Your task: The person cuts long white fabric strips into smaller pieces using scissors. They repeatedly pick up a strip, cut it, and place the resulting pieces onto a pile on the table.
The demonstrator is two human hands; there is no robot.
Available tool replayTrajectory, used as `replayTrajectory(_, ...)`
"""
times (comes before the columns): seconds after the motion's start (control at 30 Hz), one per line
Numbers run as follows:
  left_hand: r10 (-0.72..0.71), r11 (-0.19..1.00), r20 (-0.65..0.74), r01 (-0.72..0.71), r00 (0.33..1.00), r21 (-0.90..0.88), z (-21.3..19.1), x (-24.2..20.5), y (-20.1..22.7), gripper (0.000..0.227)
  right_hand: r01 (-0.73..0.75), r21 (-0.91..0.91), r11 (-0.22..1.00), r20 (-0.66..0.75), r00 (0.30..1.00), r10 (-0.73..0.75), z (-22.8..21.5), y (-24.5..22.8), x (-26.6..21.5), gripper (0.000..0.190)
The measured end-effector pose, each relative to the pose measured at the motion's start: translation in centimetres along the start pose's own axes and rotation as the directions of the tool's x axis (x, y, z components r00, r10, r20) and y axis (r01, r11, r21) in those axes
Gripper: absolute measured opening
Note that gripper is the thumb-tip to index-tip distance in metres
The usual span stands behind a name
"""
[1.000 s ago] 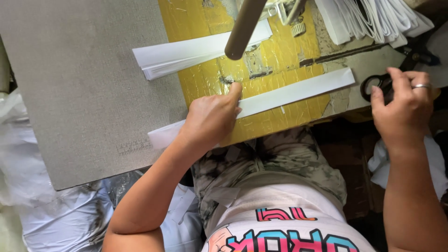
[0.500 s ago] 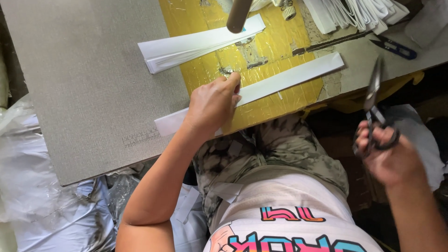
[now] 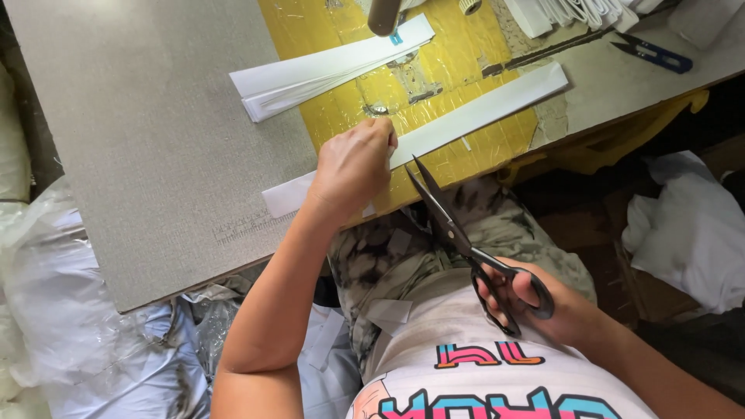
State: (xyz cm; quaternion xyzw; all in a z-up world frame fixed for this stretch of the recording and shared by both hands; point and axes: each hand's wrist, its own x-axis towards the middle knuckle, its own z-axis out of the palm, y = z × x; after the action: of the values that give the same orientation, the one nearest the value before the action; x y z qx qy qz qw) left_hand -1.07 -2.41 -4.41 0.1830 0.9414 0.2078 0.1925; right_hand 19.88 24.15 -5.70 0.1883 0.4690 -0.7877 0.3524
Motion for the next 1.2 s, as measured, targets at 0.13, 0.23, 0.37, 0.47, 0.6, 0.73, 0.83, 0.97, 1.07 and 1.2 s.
replayTrajectory(0.13,-0.038,0.994,0.020,0.040,0.999,-0.103,-1.0,-0.2,-0.1,0.009,0.003,-0.123,0.992,-0.027,1.000,-0.006,2.3,-1.2,0.6,0.081)
replayTrajectory(0.23,-0.086,0.982,0.043,0.091,0.995,-0.163,-1.8,-0.9,0.3,0.007,-0.003,-0.208,0.978,-0.082,0.997,-0.014,2.8,-0.7,1.4,0.082)
replayTrajectory(0.37,-0.013,0.970,-0.075,-0.005,0.997,-0.243,-2.1,-2.3,0.3,0.022,0.221,-0.448,0.866,-0.068,0.958,-0.279,1.8,2.1,4.1,0.065)
replayTrajectory(0.47,-0.009,0.963,-0.081,-0.013,0.997,-0.269,-2.1,-2.5,0.5,0.023,0.238,-0.496,0.835,-0.068,0.948,-0.311,2.2,1.5,5.4,0.059)
replayTrajectory(0.6,-0.027,0.964,-0.088,0.003,0.996,-0.267,-1.9,-2.7,0.5,0.023,0.209,-0.543,0.814,-0.082,0.951,-0.298,2.3,1.9,6.1,0.057)
replayTrajectory(0.73,-0.012,0.973,-0.132,-0.019,0.991,-0.231,-1.4,-2.9,0.4,0.024,0.168,-0.567,0.807,-0.148,0.942,-0.301,2.9,1.7,6.0,0.048)
replayTrajectory(0.83,-0.013,0.975,-0.141,-0.018,0.990,-0.219,-1.3,-2.9,0.5,0.024,0.168,-0.570,0.804,-0.169,0.934,-0.315,3.0,1.7,5.9,0.042)
replayTrajectory(0.97,-0.011,0.978,-0.163,-0.023,0.987,-0.206,-1.1,-2.9,0.5,0.025,0.179,-0.540,0.822,-0.189,0.926,-0.325,3.0,1.8,5.7,0.034)
replayTrajectory(1.07,-0.004,0.975,-0.207,-0.042,0.978,-0.218,-0.5,-2.7,0.1,0.027,0.147,-0.573,0.806,-0.212,0.924,-0.319,4.7,0.1,4.9,0.030)
replayTrajectory(1.2,-0.070,0.956,-0.331,-0.031,0.941,-0.290,-1.8,-5.9,-1.3,0.025,0.220,-0.685,0.695,-0.140,0.896,-0.422,2.3,-2.9,3.7,0.039)
